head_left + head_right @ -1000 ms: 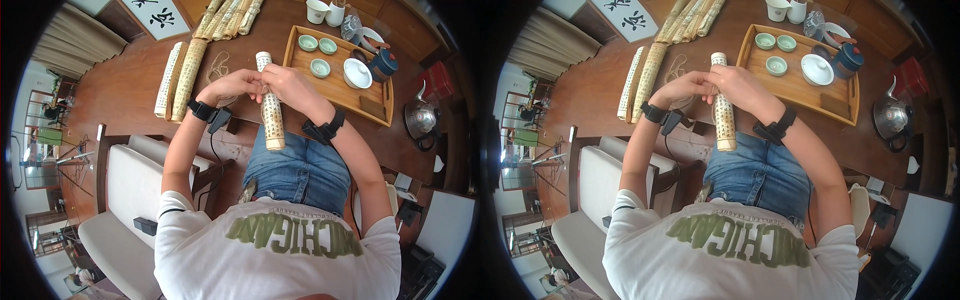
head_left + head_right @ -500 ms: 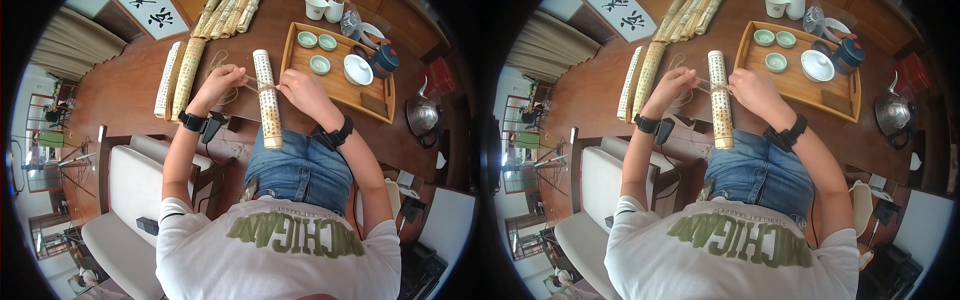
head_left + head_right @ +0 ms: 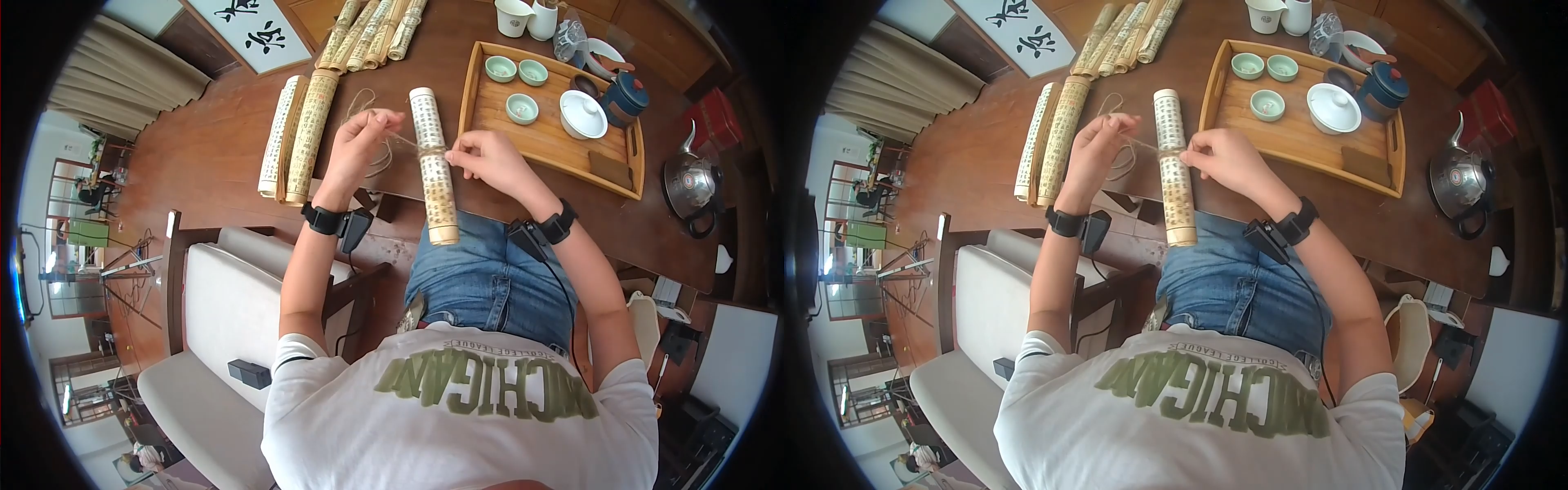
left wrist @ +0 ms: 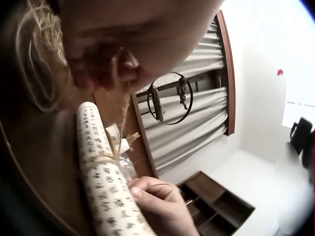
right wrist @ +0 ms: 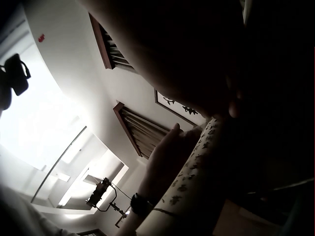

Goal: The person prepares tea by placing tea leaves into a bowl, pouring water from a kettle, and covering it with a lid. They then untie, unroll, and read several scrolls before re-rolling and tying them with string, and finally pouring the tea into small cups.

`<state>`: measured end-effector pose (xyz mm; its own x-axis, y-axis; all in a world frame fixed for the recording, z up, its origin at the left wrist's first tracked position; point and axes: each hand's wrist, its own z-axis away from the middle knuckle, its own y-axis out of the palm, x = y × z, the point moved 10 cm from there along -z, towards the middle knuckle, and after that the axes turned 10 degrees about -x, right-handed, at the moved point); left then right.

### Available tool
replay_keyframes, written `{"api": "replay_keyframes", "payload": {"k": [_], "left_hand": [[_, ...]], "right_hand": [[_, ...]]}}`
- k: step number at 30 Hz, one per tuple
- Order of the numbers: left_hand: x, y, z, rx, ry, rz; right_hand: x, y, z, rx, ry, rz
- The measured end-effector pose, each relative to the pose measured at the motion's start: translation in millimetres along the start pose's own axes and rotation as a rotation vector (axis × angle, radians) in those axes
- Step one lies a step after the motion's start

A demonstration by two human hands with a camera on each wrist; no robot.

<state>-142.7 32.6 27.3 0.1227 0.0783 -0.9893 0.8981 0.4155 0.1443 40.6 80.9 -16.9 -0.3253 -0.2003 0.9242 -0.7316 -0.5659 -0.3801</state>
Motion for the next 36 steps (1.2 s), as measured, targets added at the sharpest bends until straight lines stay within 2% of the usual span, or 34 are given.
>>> {"api": "replay_keyframes", "payload": {"k": [1,4,5,8,12,14,17,18,21,23,24,29,36], "left_hand": [[-6.3,6.9,2.4,0.006,0.006,0.162],[6.0,29.4,5.1,0.388,0.041,0.029],[7.0,35.6,8.6,0.367,0.071,-0.127],[42.7,36.0,9.5,0.42,-0.004,-0.327],[40.6,34.0,17.1,0.459,0.173,-0.738],[42.4,32.4,13.0,0.394,0.2,-0.693],[40.4,29.6,9.3,0.327,0.219,-0.621],[38.3,29.4,8.1,0.312,0.223,-0.596],[55.5,20.8,4.0,0.273,-0.065,-0.38],[55.3,18.3,2.9,0.259,-0.123,-0.126],[55.2,18.5,3.1,0.251,-0.152,0.0],[41.0,18.9,10.2,0.215,-0.165,-0.006],[41.4,6.7,5.0,0.187,-0.151,0.05]], "right_hand": [[5.3,1.4,-2.0,0.012,0.004,-0.056],[21.2,2.7,-10.8,0.013,0.008,-0.174],[22.6,3.5,-13.9,0.009,0.004,-0.157],[18.5,5.0,-20.1,-0.006,0.0,-0.1],[16.4,6.0,-22.9,-0.012,0.007,-0.251],[18.3,9.8,-25.5,-0.011,-0.018,-0.245],[34.7,15.7,-25.7,-0.018,-0.148,-0.2],[35.1,16.1,-25.3,-0.016,-0.102,-0.25],[33.7,16.4,-22.5,-0.045,0.016,-0.399],[23.3,17.6,-23.1,-0.105,0.068,-0.498],[16.3,23.7,-23.1,-0.076,0.072,-0.48],[1.9,42.7,-28.6,0.026,0.05,-0.415],[-0.3,45.5,-27.5,0.068,0.144,-0.613]]}}
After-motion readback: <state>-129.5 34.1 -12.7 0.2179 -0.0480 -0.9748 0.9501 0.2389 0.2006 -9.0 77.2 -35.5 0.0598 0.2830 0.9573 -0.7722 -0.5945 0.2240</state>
